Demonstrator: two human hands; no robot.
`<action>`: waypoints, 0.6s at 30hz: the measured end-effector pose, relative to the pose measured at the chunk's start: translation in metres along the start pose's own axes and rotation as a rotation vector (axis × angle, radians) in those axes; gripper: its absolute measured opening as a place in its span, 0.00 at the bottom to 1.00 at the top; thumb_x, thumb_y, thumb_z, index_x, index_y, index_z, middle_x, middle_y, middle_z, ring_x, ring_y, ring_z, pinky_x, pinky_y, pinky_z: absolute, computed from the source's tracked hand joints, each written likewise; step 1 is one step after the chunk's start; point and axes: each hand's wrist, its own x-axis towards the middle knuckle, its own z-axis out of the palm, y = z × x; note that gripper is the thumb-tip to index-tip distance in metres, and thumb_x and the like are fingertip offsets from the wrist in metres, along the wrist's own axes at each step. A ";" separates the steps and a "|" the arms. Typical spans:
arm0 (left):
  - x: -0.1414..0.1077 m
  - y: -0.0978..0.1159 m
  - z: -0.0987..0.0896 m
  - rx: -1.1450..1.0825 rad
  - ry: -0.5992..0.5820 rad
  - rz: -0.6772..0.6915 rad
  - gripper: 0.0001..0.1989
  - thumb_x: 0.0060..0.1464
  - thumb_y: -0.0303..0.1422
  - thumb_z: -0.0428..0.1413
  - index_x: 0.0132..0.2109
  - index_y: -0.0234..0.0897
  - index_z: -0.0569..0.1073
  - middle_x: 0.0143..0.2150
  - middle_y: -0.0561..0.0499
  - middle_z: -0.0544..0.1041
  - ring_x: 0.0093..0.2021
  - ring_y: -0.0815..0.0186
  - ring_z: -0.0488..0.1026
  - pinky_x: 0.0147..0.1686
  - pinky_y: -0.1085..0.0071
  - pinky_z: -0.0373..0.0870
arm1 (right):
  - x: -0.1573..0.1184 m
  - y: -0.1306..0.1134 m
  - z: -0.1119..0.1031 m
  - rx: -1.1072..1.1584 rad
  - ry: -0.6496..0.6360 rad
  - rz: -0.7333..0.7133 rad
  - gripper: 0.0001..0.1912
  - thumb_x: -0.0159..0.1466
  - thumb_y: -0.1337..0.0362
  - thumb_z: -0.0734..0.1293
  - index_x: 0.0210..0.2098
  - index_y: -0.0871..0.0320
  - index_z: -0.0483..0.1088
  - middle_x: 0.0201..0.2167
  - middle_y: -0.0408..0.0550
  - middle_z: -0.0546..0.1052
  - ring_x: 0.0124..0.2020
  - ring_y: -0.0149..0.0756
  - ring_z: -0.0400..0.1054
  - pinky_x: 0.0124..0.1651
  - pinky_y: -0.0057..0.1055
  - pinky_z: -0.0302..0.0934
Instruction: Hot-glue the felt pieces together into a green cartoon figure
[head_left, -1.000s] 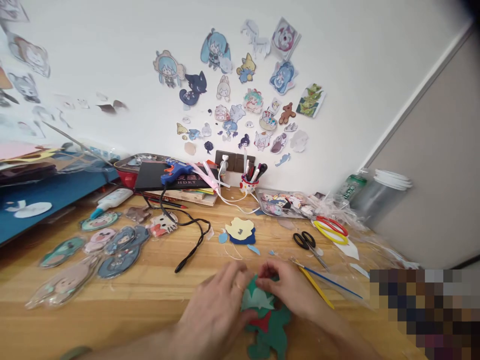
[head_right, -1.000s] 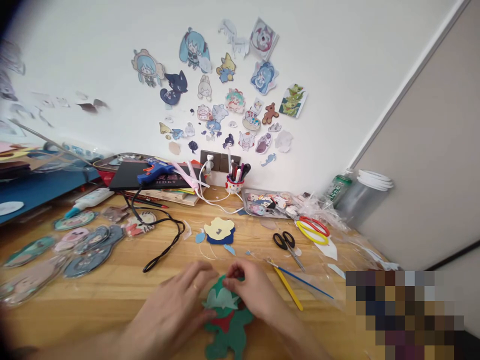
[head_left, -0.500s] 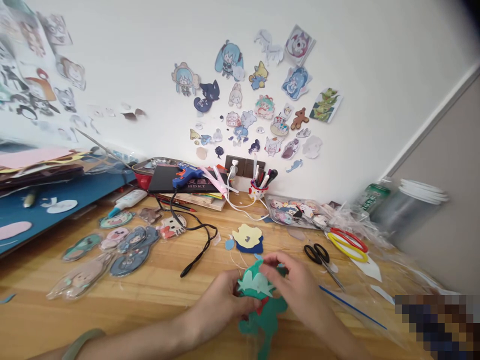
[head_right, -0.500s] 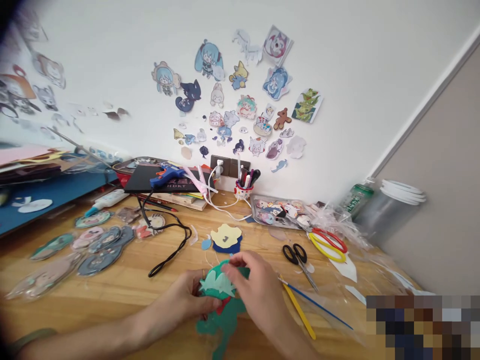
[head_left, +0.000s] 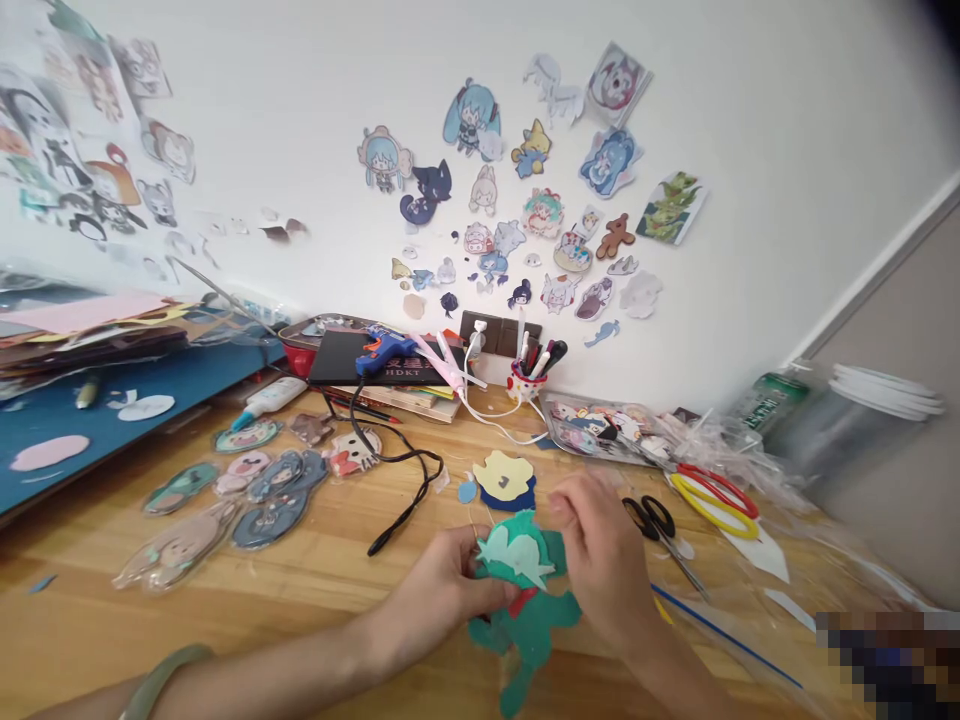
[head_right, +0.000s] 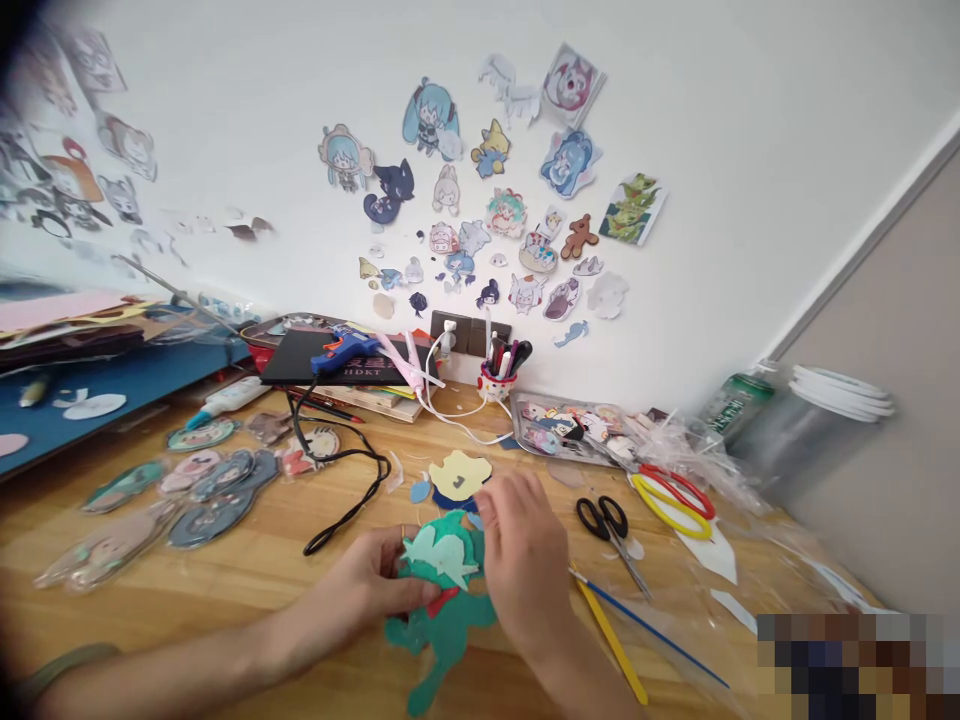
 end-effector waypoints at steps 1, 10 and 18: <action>-0.001 0.000 0.000 -0.005 -0.002 -0.003 0.12 0.42 0.31 0.60 0.35 0.30 0.69 0.29 0.52 0.72 0.27 0.71 0.67 0.28 0.75 0.65 | 0.002 0.001 -0.003 0.043 0.010 0.032 0.12 0.64 0.60 0.55 0.25 0.55 0.59 0.25 0.44 0.63 0.31 0.36 0.55 0.36 0.35 0.48; -0.004 0.004 0.001 0.071 -0.023 -0.005 0.11 0.44 0.31 0.58 0.36 0.30 0.71 0.32 0.51 0.74 0.30 0.68 0.69 0.30 0.76 0.65 | 0.017 0.002 -0.032 0.432 0.069 0.232 0.13 0.64 0.56 0.55 0.27 0.55 0.62 0.27 0.42 0.65 0.28 0.29 0.58 0.28 0.26 0.56; -0.008 0.004 -0.004 0.168 0.001 0.038 0.07 0.47 0.30 0.55 0.35 0.33 0.70 0.29 0.54 0.72 0.30 0.68 0.68 0.30 0.75 0.63 | 0.011 -0.014 -0.022 0.319 -0.329 0.243 0.08 0.55 0.60 0.67 0.34 0.54 0.74 0.33 0.44 0.76 0.31 0.34 0.67 0.32 0.28 0.60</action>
